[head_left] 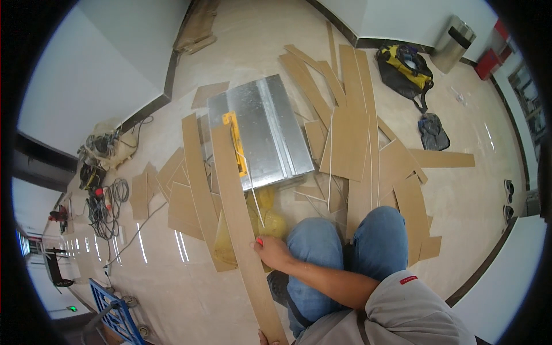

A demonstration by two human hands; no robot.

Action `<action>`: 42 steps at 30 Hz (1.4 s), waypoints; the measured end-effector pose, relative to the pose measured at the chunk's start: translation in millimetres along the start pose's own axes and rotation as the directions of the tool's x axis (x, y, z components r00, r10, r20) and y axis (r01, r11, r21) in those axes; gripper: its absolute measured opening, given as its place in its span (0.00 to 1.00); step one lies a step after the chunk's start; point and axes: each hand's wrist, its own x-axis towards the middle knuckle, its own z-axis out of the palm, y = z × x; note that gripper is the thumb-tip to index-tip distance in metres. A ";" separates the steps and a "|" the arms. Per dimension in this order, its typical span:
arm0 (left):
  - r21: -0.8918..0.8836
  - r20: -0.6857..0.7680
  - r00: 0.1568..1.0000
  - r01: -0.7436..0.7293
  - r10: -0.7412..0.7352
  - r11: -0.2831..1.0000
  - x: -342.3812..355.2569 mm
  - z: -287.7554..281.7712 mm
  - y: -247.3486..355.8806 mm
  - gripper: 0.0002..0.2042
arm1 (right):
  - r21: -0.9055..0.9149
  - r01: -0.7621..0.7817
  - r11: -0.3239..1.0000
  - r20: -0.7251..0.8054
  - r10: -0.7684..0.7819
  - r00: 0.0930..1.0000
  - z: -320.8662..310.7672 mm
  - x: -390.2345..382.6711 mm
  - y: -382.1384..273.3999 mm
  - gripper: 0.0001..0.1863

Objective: The person measures a floor space by a window with a square tool, marks a wooden plank with a pencil, and uses a hammer and a metal tool to secure the plank into place against the wall.

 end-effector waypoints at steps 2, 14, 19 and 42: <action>-0.224 0.040 0.993 0.121 -0.115 0.967 -5.3 -5.0 22.7 0.30 | -0.006 -0.013 1.000 0.000 0.013 1.000 0.8 -1.2 2.2 0.19; -0.350 -0.079 0.995 0.027 -0.058 0.936 -5.4 13.9 -38.2 0.29 | -0.023 0.092 0.996 -0.011 -0.092 0.996 18.2 -7.2 13.6 0.19; -0.637 -0.217 0.955 0.017 -0.200 0.771 60.6 -26.7 30.2 0.28 | 0.089 0.208 0.974 -0.019 -0.207 0.978 26.4 -12.0 -0.9 0.17; -0.182 -0.903 0.377 0.099 -0.206 0.978 21.6 -76.8 82.2 0.16 | -0.727 0.142 0.672 -0.133 -0.341 0.931 -299.0 469.8 -77.1 0.42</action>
